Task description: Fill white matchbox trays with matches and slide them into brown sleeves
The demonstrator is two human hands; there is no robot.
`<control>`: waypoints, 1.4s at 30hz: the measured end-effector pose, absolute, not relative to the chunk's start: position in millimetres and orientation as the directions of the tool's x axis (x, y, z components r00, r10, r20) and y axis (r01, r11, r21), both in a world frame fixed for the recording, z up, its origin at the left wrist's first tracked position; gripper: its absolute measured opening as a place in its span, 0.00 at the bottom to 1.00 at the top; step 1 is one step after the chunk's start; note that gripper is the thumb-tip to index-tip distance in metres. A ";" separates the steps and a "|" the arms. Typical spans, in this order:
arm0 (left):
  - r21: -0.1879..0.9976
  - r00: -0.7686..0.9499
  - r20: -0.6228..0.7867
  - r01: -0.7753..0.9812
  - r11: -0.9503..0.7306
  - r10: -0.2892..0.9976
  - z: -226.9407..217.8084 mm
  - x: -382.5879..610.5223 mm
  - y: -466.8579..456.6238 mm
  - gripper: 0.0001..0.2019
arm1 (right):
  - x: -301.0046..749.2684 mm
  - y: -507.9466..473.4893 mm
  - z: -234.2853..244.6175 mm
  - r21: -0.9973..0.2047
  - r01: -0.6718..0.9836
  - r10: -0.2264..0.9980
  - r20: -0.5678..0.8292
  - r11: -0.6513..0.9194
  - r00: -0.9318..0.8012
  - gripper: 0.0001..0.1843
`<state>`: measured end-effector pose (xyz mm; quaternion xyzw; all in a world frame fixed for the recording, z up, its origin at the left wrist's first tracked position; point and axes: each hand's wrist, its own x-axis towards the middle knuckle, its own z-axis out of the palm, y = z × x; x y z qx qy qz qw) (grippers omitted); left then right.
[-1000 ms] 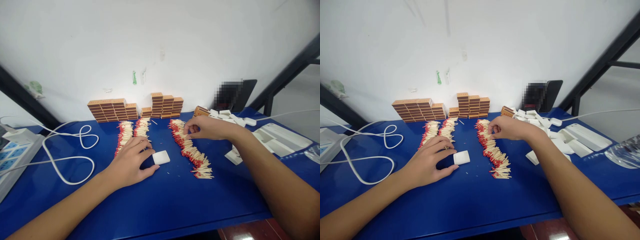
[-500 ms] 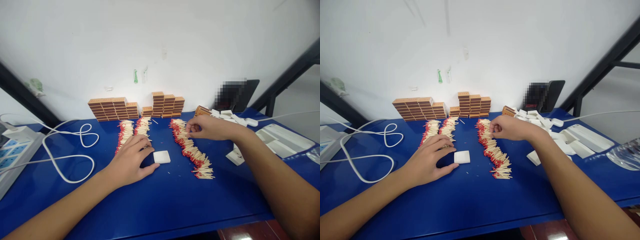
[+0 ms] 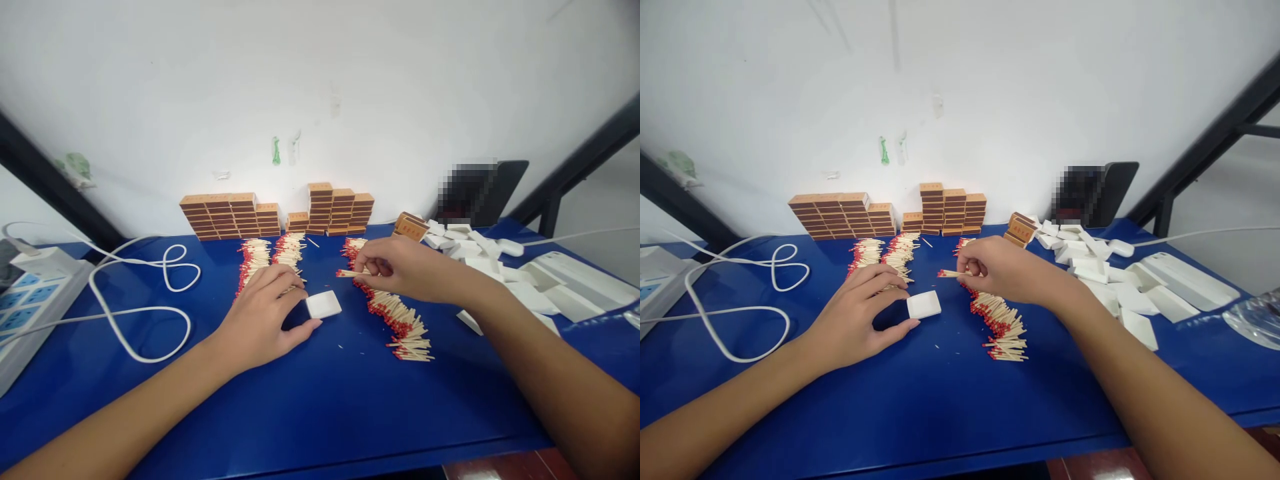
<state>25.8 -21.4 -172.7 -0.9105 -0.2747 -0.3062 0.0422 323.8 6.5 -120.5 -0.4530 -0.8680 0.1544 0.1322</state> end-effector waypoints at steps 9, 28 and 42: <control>0.051 0.639 0.639 0.520 -0.853 0.428 -171.4 27.5 -21.3 0.11 | 298.5 -14.8 -128.5 -0.386 0.683 0.763 0.096 0.620 -0.639 0.08; 0.057 0.683 0.595 0.489 -0.870 0.423 -171.9 25.9 -20.8 0.12 | 286.8 -22.1 -137.1 -0.342 0.673 0.728 0.050 0.656 -0.684 0.04; 0.054 0.689 0.592 0.483 -0.874 0.417 -171.5 26.2 -21.1 0.11 | 287.6 -21.5 -136.4 -0.334 0.654 0.706 0.053 0.679 -0.706 0.07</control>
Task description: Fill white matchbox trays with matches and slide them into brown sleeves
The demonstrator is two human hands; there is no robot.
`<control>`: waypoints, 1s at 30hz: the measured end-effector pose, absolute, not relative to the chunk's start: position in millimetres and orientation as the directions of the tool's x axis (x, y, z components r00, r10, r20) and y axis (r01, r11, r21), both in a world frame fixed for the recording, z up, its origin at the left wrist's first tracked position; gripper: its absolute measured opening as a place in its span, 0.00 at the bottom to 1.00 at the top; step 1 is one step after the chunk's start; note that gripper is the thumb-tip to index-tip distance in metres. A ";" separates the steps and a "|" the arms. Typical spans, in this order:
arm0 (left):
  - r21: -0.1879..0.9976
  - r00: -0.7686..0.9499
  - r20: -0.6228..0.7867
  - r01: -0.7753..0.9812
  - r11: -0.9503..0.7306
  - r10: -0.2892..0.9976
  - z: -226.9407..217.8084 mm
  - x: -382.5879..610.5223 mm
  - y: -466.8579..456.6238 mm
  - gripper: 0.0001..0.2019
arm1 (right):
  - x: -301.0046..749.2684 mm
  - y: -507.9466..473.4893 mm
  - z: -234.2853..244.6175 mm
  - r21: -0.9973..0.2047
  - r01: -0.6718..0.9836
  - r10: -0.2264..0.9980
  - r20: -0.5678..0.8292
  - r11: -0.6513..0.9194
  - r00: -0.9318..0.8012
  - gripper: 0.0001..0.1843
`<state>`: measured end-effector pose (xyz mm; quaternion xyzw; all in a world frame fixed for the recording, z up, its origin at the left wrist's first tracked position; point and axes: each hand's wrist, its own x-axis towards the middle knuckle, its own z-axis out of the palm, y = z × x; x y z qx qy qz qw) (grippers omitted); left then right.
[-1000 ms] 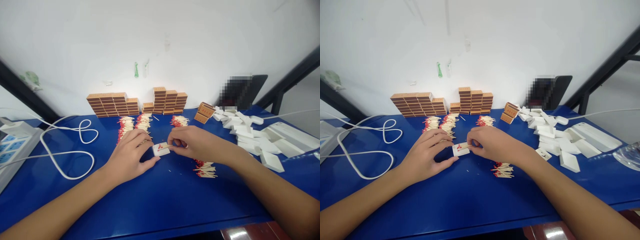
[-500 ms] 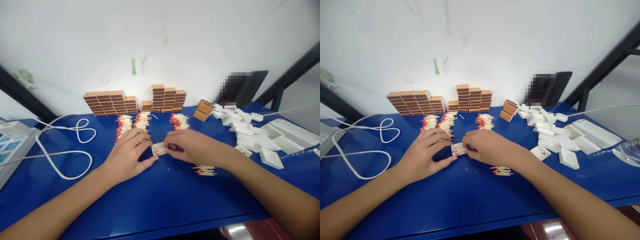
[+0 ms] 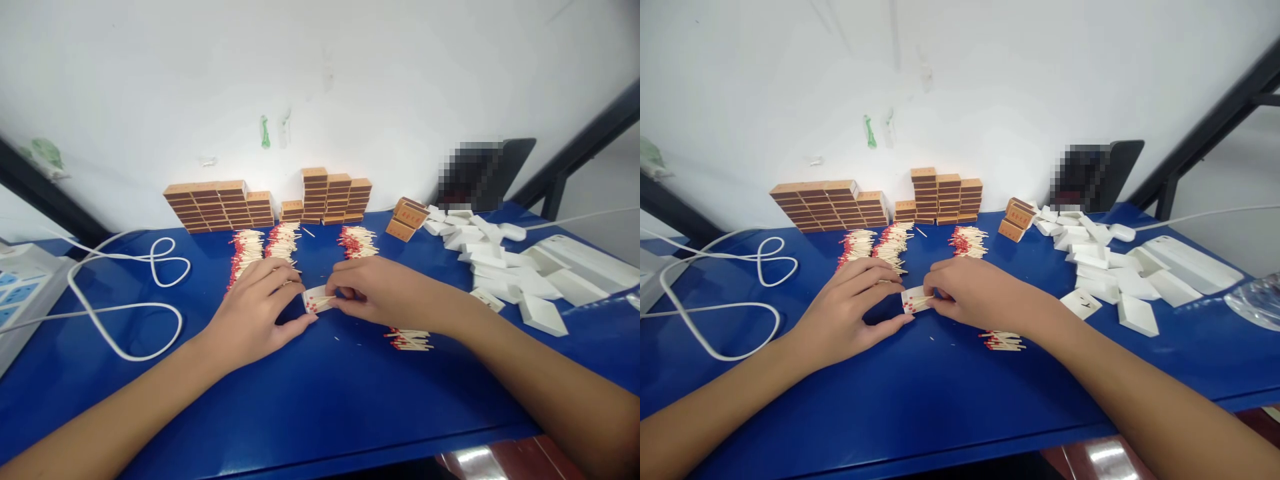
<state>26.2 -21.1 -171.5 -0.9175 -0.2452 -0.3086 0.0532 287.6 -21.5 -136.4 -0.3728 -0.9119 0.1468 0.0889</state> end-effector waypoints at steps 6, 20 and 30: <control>0.069 0.686 0.589 0.483 -0.873 0.427 -171.6 26.5 -21.5 0.10 | 287.2 -22.1 -135.6 -0.355 0.650 0.712 0.068 0.672 -0.699 0.08; 0.061 0.697 0.593 0.461 -0.885 0.404 -171.0 27.1 -22.2 0.11 | 285.5 -23.1 -138.7 -0.409 0.618 0.701 0.083 0.672 -0.708 0.05; 0.064 0.706 0.588 0.445 -0.893 0.394 -172.3 25.8 -22.0 0.10 | 272.7 -28.9 -145.4 -0.522 0.579 0.696 0.039 0.626 -0.717 0.05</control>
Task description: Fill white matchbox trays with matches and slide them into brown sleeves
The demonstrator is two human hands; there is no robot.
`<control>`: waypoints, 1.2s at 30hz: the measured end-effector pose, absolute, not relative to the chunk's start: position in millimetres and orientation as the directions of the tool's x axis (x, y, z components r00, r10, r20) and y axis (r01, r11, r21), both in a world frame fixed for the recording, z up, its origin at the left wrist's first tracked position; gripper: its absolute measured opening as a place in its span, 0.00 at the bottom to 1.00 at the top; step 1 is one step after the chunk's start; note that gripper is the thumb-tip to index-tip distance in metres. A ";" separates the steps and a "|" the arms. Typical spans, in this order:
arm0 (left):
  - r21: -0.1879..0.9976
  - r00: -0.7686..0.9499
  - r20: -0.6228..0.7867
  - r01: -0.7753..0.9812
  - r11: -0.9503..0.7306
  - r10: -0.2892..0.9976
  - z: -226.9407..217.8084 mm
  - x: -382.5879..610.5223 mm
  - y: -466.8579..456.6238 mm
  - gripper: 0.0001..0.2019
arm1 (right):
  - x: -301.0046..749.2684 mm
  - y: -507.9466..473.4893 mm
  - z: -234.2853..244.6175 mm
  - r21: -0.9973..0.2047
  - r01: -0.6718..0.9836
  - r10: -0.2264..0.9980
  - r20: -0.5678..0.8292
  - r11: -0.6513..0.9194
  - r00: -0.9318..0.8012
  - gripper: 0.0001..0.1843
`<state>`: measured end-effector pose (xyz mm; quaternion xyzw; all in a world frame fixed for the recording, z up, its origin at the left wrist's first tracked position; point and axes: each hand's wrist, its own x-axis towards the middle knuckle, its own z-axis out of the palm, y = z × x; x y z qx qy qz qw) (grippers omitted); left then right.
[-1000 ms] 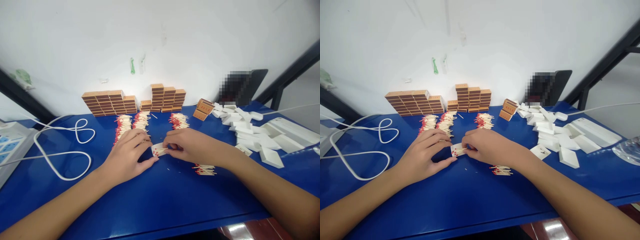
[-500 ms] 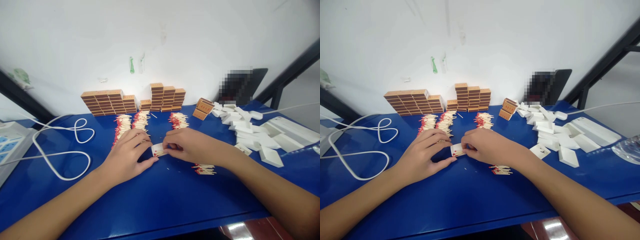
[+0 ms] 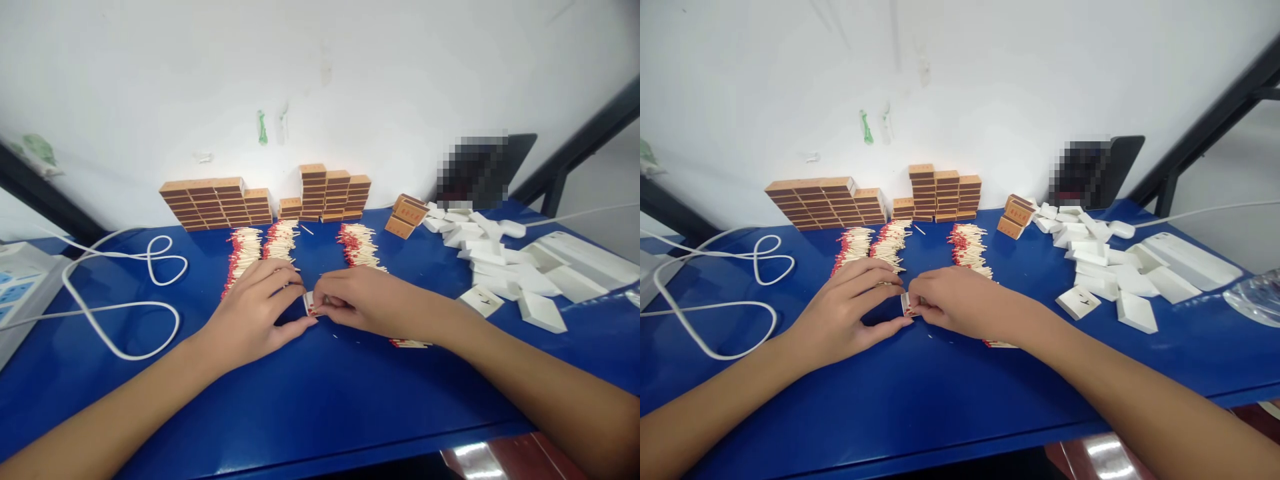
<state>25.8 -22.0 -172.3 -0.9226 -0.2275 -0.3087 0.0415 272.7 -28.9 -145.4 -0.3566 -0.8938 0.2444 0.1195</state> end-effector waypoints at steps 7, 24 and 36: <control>0.047 0.703 0.597 0.450 -0.892 0.386 -169.8 26.4 -21.4 0.10 | 277.2 -29.2 -139.0 -0.523 0.617 0.741 0.043 0.588 -0.670 0.03; 0.287 0.505 0.665 0.508 -0.812 0.551 -166.6 28.0 -17.6 0.07 | 286.4 -19.9 -133.9 -0.576 0.600 0.831 0.363 0.555 -0.421 0.07; 0.042 0.630 0.682 0.471 -0.881 0.370 -164.5 22.7 -12.3 0.12 | 289.1 -15.1 -139.3 -0.490 0.645 0.810 0.375 0.587 -0.452 0.09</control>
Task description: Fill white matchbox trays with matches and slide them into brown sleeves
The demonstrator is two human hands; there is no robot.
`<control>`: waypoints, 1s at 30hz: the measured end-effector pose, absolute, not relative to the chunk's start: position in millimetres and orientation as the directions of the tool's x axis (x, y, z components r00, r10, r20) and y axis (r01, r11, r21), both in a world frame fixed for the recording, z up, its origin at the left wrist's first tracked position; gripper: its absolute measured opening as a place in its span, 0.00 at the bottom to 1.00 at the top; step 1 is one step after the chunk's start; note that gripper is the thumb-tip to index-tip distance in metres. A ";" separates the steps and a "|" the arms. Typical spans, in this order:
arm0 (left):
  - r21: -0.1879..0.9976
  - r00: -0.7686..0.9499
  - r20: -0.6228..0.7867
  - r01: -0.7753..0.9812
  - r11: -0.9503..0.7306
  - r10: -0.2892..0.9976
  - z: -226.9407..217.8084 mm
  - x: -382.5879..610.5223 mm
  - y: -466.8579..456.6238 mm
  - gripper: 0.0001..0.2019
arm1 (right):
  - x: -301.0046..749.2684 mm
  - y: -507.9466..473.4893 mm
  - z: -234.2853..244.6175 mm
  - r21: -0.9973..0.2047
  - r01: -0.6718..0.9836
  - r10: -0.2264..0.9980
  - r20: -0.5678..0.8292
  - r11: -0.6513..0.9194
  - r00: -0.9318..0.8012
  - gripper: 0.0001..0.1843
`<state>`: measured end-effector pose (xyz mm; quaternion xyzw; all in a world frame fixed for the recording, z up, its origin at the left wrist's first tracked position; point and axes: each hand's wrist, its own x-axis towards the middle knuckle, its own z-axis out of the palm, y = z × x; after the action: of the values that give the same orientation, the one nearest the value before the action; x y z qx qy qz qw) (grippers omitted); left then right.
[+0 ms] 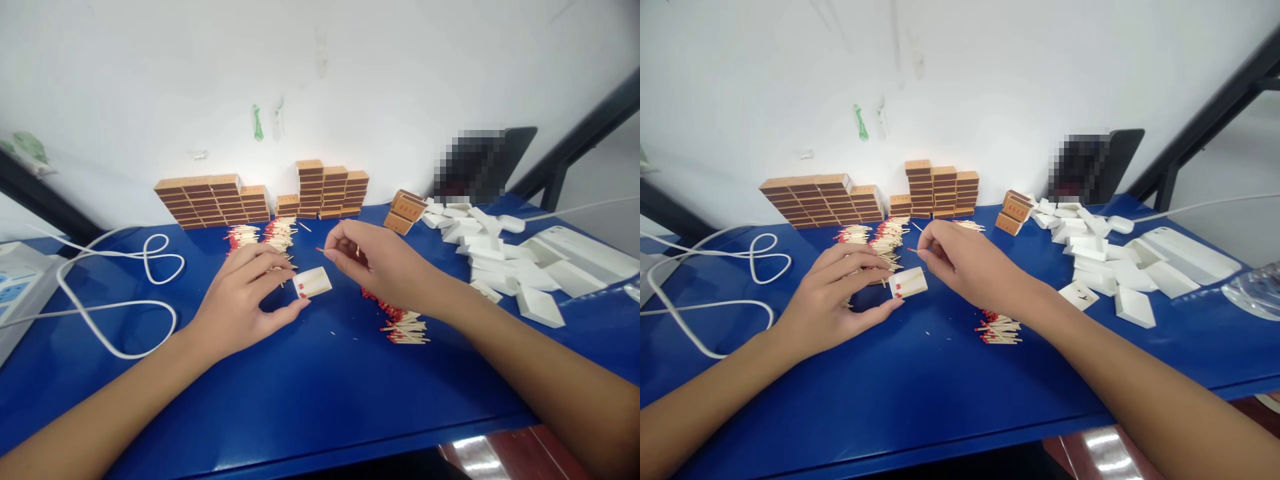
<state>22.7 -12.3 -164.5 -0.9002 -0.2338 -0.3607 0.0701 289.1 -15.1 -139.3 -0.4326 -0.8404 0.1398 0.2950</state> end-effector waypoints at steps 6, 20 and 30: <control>0.057 0.636 0.674 0.463 -0.884 0.376 -164.7 22.2 -12.2 0.11 | 288.3 -16.0 -139.8 -0.433 0.641 0.773 0.385 0.634 -0.504 0.06; 0.119 0.614 0.670 0.467 -0.876 0.418 -166.8 23.1 -10.7 0.11 | 288.7 -16.2 -140.5 -0.399 0.623 0.736 0.439 0.673 -0.514 0.02; 0.051 0.652 0.655 0.467 -0.883 0.382 -164.1 17.7 -5.6 0.12 | 288.9 -14.0 -143.9 -0.351 0.620 0.704 0.480 0.701 -0.524 0.03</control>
<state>17.7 -5.6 -164.1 -0.9067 -0.2341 -0.3455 0.0613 288.9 -14.0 -143.9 -0.3804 -0.8702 0.0680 0.3057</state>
